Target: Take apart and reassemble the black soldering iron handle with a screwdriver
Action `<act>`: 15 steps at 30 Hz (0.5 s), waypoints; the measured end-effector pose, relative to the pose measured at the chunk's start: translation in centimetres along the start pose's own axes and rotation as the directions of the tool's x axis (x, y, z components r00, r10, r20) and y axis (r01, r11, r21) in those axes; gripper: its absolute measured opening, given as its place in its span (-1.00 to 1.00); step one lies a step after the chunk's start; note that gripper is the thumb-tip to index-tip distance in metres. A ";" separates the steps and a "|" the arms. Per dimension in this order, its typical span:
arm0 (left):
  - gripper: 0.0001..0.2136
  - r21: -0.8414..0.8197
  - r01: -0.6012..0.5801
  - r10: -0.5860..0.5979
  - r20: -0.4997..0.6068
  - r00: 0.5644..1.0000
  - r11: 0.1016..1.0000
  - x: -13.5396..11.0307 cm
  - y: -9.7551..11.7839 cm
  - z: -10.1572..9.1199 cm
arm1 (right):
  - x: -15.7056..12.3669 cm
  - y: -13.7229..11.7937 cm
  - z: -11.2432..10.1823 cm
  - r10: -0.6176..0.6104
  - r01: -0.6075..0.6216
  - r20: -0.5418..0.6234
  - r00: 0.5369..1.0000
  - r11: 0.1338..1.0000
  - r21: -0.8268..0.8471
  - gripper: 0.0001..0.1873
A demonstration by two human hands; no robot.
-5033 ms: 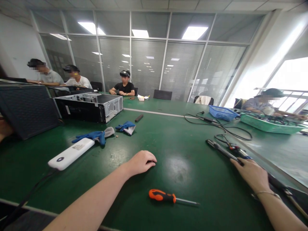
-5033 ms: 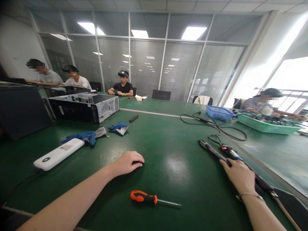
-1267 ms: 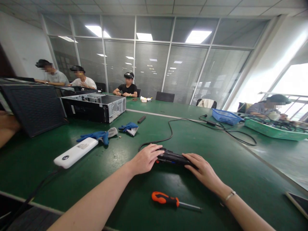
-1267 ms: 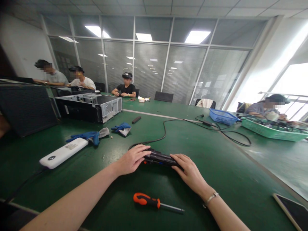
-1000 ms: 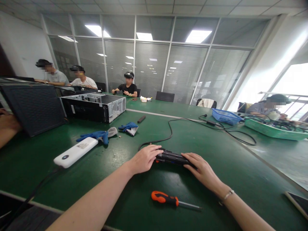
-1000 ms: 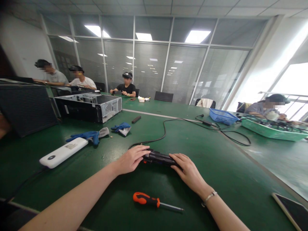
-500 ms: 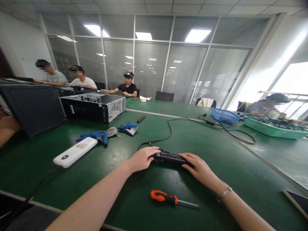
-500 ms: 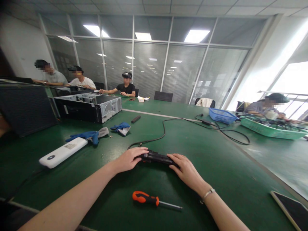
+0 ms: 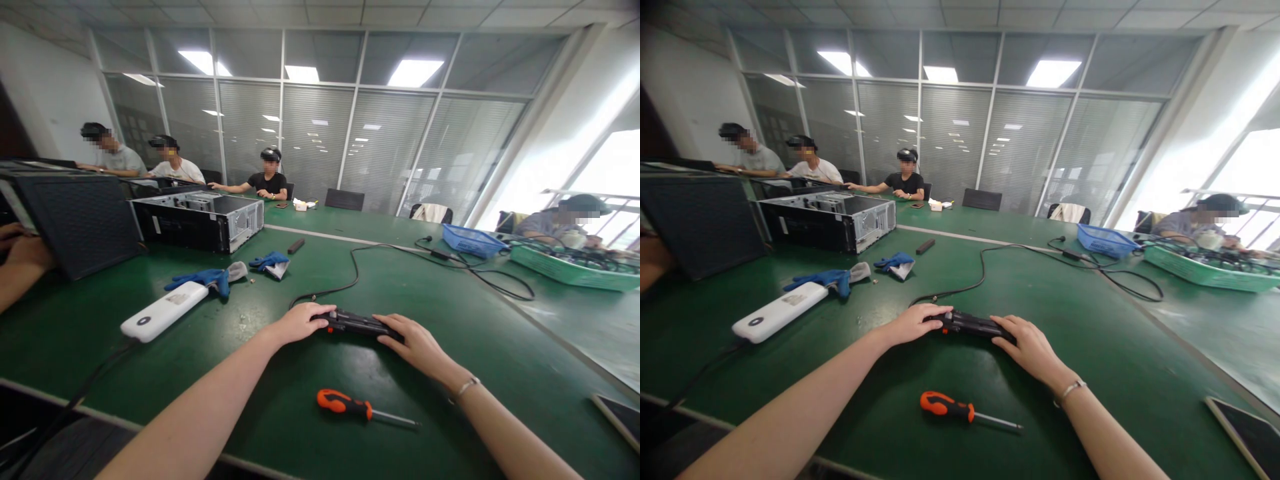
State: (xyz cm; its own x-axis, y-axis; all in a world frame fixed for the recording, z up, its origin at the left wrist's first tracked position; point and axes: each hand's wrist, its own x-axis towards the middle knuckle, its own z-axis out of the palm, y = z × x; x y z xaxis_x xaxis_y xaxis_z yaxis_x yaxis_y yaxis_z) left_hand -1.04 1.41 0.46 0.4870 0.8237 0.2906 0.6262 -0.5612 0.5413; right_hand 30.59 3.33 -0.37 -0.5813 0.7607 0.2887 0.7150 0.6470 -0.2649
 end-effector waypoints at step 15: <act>-0.57 -0.059 -0.048 0.045 -0.048 0.998 0.997 -1.0 1.3 0.3 | -0.7 -0.4 0.0 0.027 -0.026 -0.008 1.000 0.994 0.109 -0.57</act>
State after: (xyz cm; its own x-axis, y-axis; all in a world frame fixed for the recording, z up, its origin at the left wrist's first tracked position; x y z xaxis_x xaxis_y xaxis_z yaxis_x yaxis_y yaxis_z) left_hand -0.52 -0.16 0.67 0.4852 0.8003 0.3523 0.5653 -0.5944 0.5719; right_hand 30.78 2.54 -0.47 -0.5586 0.7776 0.2887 0.6833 0.6287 -0.3712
